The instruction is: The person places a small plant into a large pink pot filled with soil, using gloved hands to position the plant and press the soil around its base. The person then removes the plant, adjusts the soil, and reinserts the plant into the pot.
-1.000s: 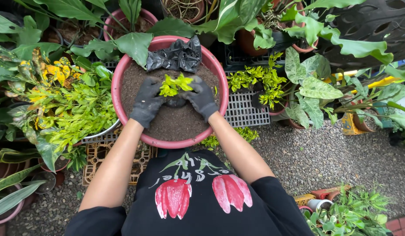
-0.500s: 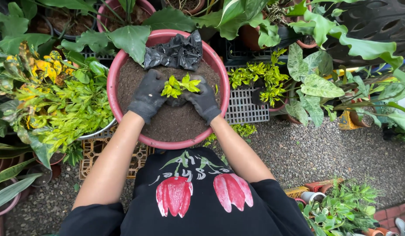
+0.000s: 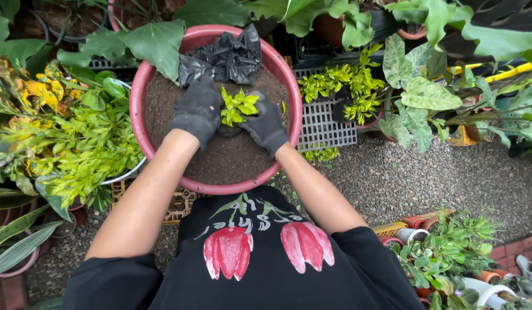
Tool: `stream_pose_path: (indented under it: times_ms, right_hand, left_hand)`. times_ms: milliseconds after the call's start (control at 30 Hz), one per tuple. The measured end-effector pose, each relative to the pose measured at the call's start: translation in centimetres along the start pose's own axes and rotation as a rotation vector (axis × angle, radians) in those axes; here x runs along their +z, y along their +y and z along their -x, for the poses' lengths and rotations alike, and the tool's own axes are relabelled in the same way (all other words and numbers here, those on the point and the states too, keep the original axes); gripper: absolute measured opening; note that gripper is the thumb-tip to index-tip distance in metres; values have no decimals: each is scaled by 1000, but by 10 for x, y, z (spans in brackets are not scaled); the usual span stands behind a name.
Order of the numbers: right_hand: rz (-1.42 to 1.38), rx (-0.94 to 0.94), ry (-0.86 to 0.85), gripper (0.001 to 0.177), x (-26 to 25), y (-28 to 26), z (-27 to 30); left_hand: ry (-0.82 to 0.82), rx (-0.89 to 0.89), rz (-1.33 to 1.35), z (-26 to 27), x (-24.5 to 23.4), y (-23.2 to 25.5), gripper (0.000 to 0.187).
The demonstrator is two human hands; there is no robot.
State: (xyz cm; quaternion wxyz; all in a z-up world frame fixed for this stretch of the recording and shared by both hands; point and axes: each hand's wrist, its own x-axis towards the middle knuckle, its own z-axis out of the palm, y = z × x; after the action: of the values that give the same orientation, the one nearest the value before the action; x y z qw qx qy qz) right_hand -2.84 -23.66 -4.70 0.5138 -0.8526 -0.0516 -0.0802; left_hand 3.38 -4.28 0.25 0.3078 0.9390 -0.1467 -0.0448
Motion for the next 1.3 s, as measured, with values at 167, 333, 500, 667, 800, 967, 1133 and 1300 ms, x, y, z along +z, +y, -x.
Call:
stream_pose_path:
  times_ms: [167, 333, 500, 667, 800, 967, 1133, 1300]
  right_hand:
    - [-42, -6, 35, 38, 10, 2, 4]
    - [-67, -94, -6, 44, -1, 9, 10]
    - [-532, 148, -82, 65, -17, 10, 17]
    - [-203, 140, -243, 43, -20, -33, 3]
    - [-139, 115, -329, 35, -12, -29, -7]
    - [13, -14, -362, 28, -9, -7, -7]
    - [-571, 371, -351, 41, -31, -23, -2]
    - [-632, 535, -212, 37, -12, 19, -8]
  left_hand:
    - [-95, 151, -212, 2, -9, 1, 20]
    - [-5, 193, -86, 17, 2, -22, 33]
    - [216, -9, 386, 40, 8, -22, 50]
    - [-6, -212, 407, 42, 16, -22, 61]
    - [-33, -353, 294, 39, 15, -9, 70]
    - [101, -206, 202, 38, 42, -33, 66]
    - [-165, -345, 736, 40, 13, -30, 56]
    - [-145, -454, 604, 27, 3, -13, 37]
